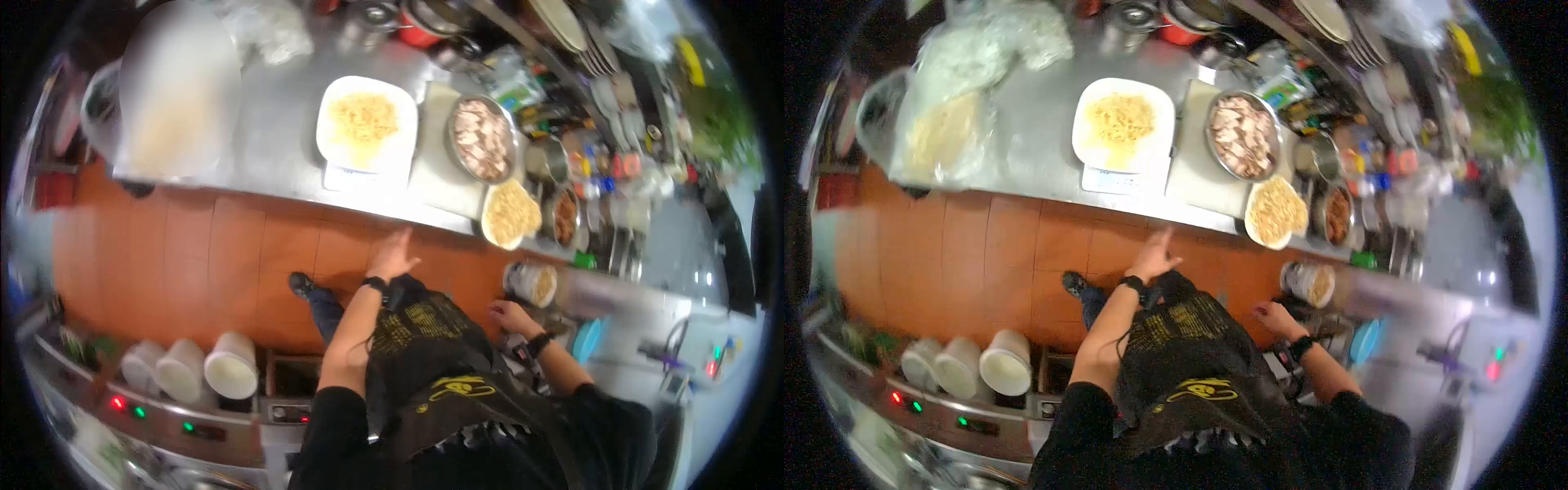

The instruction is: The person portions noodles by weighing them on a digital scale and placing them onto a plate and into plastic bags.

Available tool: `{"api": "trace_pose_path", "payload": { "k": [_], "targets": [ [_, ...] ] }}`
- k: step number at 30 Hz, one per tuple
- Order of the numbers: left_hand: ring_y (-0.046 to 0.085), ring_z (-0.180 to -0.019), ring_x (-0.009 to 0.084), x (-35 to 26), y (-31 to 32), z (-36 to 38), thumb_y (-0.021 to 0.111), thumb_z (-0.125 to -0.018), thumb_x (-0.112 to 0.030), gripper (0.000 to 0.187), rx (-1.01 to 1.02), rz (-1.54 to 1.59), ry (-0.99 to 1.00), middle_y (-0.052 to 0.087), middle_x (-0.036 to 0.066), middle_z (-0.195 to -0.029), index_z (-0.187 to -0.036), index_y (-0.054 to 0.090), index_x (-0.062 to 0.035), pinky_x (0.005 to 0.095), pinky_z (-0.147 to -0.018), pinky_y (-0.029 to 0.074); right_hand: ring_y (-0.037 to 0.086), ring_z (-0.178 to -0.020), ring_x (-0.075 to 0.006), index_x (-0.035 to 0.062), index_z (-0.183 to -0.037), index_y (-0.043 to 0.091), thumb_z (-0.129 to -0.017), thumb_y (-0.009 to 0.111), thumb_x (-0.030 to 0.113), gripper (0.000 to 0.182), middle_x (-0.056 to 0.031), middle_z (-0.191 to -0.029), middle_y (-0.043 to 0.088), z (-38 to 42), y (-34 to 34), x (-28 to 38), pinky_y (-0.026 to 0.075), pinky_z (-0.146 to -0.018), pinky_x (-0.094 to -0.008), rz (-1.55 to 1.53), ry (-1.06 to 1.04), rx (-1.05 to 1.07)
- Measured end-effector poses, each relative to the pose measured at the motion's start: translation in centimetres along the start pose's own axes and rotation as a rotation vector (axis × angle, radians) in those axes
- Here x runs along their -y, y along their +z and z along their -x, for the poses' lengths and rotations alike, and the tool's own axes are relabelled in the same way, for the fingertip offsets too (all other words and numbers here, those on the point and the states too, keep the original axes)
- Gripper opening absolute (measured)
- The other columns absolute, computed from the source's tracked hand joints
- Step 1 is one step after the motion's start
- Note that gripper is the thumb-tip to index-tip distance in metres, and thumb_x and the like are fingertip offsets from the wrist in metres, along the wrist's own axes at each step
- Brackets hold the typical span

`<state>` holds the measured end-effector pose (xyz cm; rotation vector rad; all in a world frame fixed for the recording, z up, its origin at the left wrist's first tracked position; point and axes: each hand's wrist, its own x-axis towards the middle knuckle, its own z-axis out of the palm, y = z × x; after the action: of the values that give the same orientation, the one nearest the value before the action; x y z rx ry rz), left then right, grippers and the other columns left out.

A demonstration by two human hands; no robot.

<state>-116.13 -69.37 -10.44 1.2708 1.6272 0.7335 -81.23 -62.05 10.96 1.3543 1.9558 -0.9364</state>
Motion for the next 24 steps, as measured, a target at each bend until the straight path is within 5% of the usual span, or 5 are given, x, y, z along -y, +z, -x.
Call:
{"api": "trace_pose_path", "payload": {
  "k": [6,9,15,20,24],
  "targets": [
    [0.05,-0.127,0.0453,-6.1,12.0,-7.6,0.077,-0.08,-0.051,0.089,-0.225,0.239,0.098,0.05,0.03,-0.137,-0.142,0.044,0.0036,0.0492,-0.107,0.043,0.067,-0.101,-0.0386,0.003,-0.122,0.065,-0.096,0.061,0.026,0.035,-0.0219,-0.108,0.069,-3.5,-4.2,-5.5,0.054,-0.083,-0.043,0.13,-0.205,0.08],
    [0.048,-0.128,0.0464,-7.4,16.5,-10.3,0.073,-0.082,-0.055,0.088,-0.515,0.342,0.0,0.05,0.031,-0.138,-0.142,0.045,0.0029,0.0488,-0.107,0.042,0.07,-0.097,-0.0247,0.0016,-0.123,0.064,-0.096,0.064,0.022,0.034,-0.0168,-0.108,0.071,-3.6,-5.6,-3.3,0.055,-0.085,-0.0357,0.211,-0.167,0.211],
    [0.061,-0.083,0.0373,-7.7,20.7,-0.6,0.074,-0.081,-0.051,0.05,-0.865,0.265,-0.093,0.062,0.017,-0.085,-0.088,0.067,-0.0016,0.0479,-0.076,0.048,0.071,-0.094,-0.0256,0.0041,-0.119,0.066,-0.097,0.063,0.021,0.028,-0.0164,-0.105,0.072,-8.2,-2.6,-5.9,0.054,-0.085,-0.0356,0.304,-0.311,0.336],
    [0.056,-0.126,0.0369,-7.3,25.1,18.0,0.069,-0.083,-0.013,0.036,-1.16,0.595,-0.809,0.059,0.022,-0.134,-0.116,0.066,0.0017,0.0444,-0.109,0.042,0.07,-0.095,-0.0276,0.005,-0.119,0.066,-0.099,0.06,0.025,0.029,-0.0165,-0.103,0.071,-15.7,4.4,-0.8,0.053,-0.086,-0.0374,0.283,-0.46,0.42],
    [0.061,-0.12,0.0283,0.7,24.6,29.3,0.045,-0.105,-0.016,0.035,-1.499,0.407,-0.961,0.066,0.017,-0.127,-0.129,0.063,0.0014,0.0389,-0.105,0.045,0.067,-0.103,-0.0232,0.0049,-0.127,0.062,-0.1,0.061,0.021,0.031,-0.0122,-0.114,0.07,-25.6,11.1,4.2,0.052,-0.089,-0.0341,0.161,-0.508,0.37]
  ]
}}
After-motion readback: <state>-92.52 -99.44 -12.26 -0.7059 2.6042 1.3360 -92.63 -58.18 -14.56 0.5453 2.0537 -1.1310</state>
